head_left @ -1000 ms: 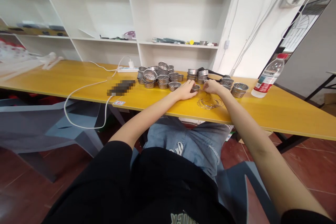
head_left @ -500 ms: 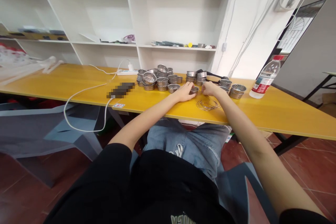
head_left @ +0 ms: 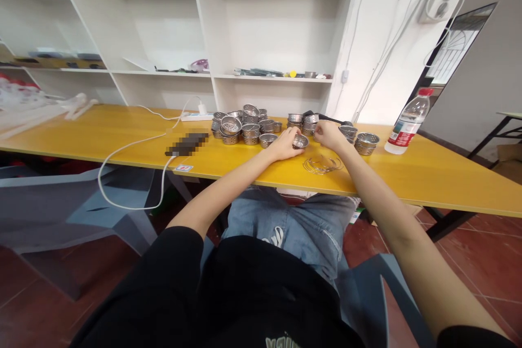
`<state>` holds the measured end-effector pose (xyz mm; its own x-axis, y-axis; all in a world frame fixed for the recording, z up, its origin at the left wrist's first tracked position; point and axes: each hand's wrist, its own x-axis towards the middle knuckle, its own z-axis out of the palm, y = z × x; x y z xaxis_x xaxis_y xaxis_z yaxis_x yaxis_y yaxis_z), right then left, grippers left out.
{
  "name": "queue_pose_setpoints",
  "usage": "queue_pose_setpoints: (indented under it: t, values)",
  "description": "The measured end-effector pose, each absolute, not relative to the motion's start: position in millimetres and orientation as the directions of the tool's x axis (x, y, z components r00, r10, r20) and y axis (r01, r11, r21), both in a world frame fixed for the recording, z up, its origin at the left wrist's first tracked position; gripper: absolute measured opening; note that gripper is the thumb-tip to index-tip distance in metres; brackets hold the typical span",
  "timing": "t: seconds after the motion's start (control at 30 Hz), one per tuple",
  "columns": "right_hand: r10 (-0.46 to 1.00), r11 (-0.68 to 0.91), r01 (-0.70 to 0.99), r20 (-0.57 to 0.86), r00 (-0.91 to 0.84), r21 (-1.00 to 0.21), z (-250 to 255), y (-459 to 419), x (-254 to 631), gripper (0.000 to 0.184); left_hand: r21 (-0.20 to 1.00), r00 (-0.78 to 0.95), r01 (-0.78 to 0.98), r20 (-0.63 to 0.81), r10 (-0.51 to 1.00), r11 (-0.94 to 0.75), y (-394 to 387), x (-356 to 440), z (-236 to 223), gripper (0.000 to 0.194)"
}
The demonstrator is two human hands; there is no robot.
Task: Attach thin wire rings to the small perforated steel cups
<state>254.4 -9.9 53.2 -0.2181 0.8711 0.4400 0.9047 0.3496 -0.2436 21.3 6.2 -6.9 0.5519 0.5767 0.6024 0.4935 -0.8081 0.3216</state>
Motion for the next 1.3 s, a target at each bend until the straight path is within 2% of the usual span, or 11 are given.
queue_pose_setpoints:
  t: [0.1,0.2,0.33,0.47,0.63,0.77,0.93,1.3]
  values:
    - [0.888,0.371,0.804,0.43,-0.161,-0.465,52.9,-19.5,246.6,0.013,0.334,0.528,0.484,0.626,0.574,-0.809,4.1,22.2,-5.8,0.059]
    - [0.914,0.377,0.644,0.381,-0.141,-0.666,53.2,-26.4,237.7,0.02,0.339,0.519,0.466,0.644,0.562,-0.817,4.9,23.3,-6.7,0.062]
    - [0.937,0.342,0.508,0.33,-0.117,-0.791,54.0,-27.8,230.6,0.024,0.338,0.523,0.443,0.655,0.546,-0.83,7.7,23.5,-8.4,0.073]
    - [0.945,0.31,0.409,0.327,-0.029,-0.858,54.8,-24.5,230.2,0.021,0.385,0.517,0.456,0.62,0.59,-0.803,4.6,23.0,-7.0,0.088]
    - [0.947,0.296,0.26,0.318,0.046,-0.919,57.6,-23.4,231.9,0.025,0.404,0.537,0.46,0.583,0.61,-0.791,-4.8,22.4,-1.7,0.084]
    - [0.951,0.309,0.139,0.31,-0.016,-0.941,61.4,-28.9,227.9,0.028,0.401,0.518,0.496,0.575,0.633,-0.77,-8.4,21.8,1.2,0.09]
    - [0.956,0.286,0.074,0.279,-0.09,-0.955,66.4,-35.3,220.7,0.03,0.41,0.491,0.545,0.551,0.674,-0.732,-8.9,21.2,2.1,0.097]
    - [0.962,0.161,0.038,0.148,-0.231,-0.986,65.3,-34.7,220.9,0.038,0.31,0.538,0.541,0.587,0.605,-0.782,-3.8,22.2,-1.3,0.086]
